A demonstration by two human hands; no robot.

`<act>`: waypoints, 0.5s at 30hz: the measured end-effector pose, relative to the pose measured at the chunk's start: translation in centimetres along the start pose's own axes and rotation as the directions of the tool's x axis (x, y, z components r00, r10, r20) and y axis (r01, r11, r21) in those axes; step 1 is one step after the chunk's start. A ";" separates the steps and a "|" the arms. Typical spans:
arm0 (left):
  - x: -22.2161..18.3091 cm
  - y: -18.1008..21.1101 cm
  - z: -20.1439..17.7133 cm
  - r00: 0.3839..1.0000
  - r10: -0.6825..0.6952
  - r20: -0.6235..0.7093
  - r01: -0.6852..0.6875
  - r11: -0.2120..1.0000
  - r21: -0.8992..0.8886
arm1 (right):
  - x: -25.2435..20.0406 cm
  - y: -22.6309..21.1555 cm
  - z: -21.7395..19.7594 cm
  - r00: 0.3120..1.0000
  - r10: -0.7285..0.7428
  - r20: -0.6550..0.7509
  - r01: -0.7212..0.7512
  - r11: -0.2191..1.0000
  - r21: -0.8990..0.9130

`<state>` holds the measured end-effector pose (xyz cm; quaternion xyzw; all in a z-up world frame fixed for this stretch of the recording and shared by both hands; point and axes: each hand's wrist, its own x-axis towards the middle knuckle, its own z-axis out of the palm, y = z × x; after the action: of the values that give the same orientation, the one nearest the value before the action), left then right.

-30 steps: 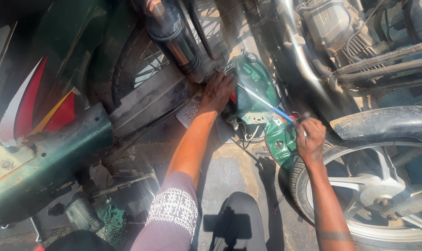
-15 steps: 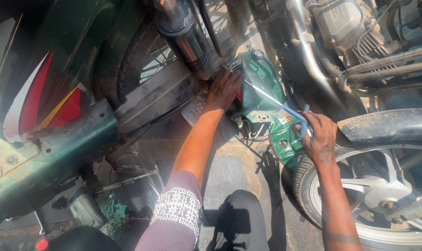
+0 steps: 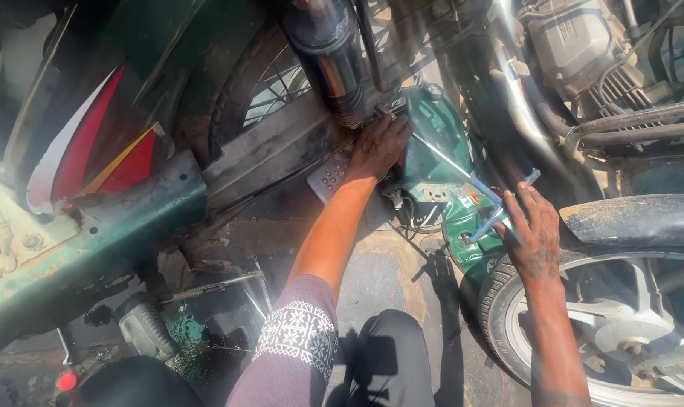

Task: The person repairs a motorcycle by removing a component from the side using a screwdriver and a wrench.

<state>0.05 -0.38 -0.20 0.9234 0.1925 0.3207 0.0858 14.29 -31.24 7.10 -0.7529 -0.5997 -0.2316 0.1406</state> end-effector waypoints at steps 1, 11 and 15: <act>-0.1 -0.2 0.4 1.000 -0.005 0.003 0.005 1.000 0.002 | -0.3 0.7 1.0 0.998 0.062 -0.024 -0.060 0.996 0.063; -0.2 -0.5 1.0 0.997 0.002 -0.072 -0.001 1.000 0.019 | 0.4 -1.5 1.6 0.824 0.557 0.107 -0.566 0.795 0.218; -0.1 -0.2 0.0 0.991 -0.039 0.129 0.042 0.999 -0.015 | 0.9 -2.2 0.5 0.995 -0.096 -0.001 0.080 0.834 -0.545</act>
<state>-0.08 -0.21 -0.29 0.9373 0.2025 0.2602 0.1128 12.40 -29.67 6.99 -0.7303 -0.5410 -0.4091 -0.0815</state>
